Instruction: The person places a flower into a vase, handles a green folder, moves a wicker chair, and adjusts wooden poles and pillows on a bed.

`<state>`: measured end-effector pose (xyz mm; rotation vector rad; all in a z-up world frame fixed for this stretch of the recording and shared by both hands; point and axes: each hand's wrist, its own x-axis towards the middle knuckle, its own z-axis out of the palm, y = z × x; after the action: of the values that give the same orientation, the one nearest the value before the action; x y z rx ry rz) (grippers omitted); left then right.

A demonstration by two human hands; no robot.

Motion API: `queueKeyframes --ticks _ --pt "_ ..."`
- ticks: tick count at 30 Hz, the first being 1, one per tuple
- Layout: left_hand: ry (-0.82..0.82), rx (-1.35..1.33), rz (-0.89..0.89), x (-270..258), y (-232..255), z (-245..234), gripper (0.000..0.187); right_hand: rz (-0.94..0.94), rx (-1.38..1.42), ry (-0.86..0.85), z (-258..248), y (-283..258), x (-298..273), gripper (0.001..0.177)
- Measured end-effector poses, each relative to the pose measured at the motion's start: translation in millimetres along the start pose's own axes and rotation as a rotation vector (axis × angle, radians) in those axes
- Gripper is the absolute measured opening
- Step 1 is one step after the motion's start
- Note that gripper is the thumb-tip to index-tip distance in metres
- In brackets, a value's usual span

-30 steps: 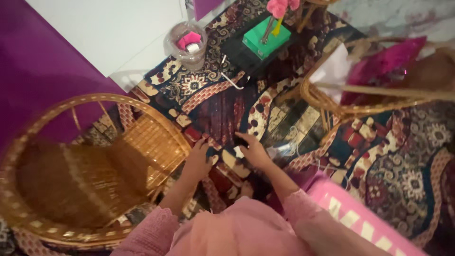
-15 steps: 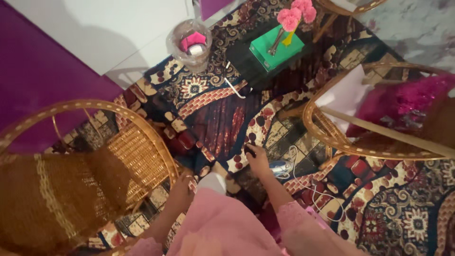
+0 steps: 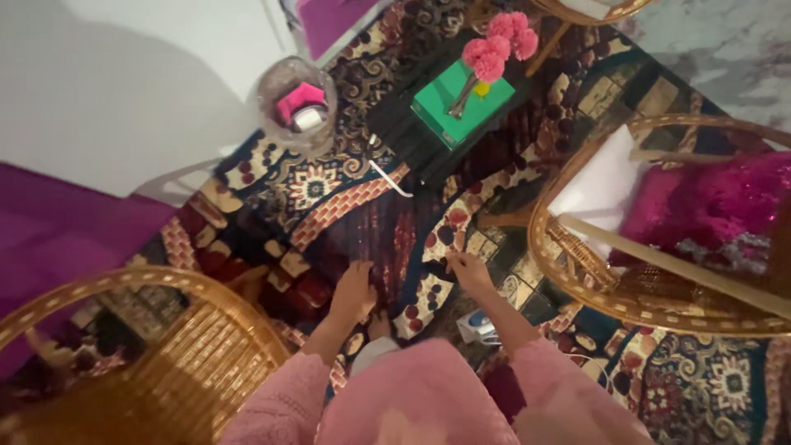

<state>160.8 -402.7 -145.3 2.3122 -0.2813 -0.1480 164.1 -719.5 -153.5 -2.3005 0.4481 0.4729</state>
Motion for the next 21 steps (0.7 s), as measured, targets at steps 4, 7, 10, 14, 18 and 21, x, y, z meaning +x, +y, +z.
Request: queueKeyframes --ticks 4,7,10,14,18,21 --pt "0.061 -0.034 0.087 30.4 11.1 17.6 0.046 0.093 0.128 0.062 -3.0 6.3 52.9 0.048" --pt "0.022 -0.076 0.002 32.8 22.8 26.5 0.044 -0.049 0.135 0.165 -10.4 16.8 132.7 0.043" --pt "0.168 -0.018 0.102 13.7 33.6 16.0 0.054 -0.109 0.085 0.279 -17.4 17.2 231.5 0.047" --pt "0.02 -0.12 -0.327 -6.9 44.3 2.5 0.055 -0.25 0.098 0.443 -48.5 20.4 369.6 0.07" --pt "0.021 -0.063 -0.428 -30.2 41.0 9.1 0.052 -0.045 -0.112 0.547 -79.4 4.7 451.3 0.061" --pt "0.023 -0.057 -0.424 -43.8 28.8 32.8 0.057 0.06 -0.249 0.498 -92.8 2.3 462.5 0.055"
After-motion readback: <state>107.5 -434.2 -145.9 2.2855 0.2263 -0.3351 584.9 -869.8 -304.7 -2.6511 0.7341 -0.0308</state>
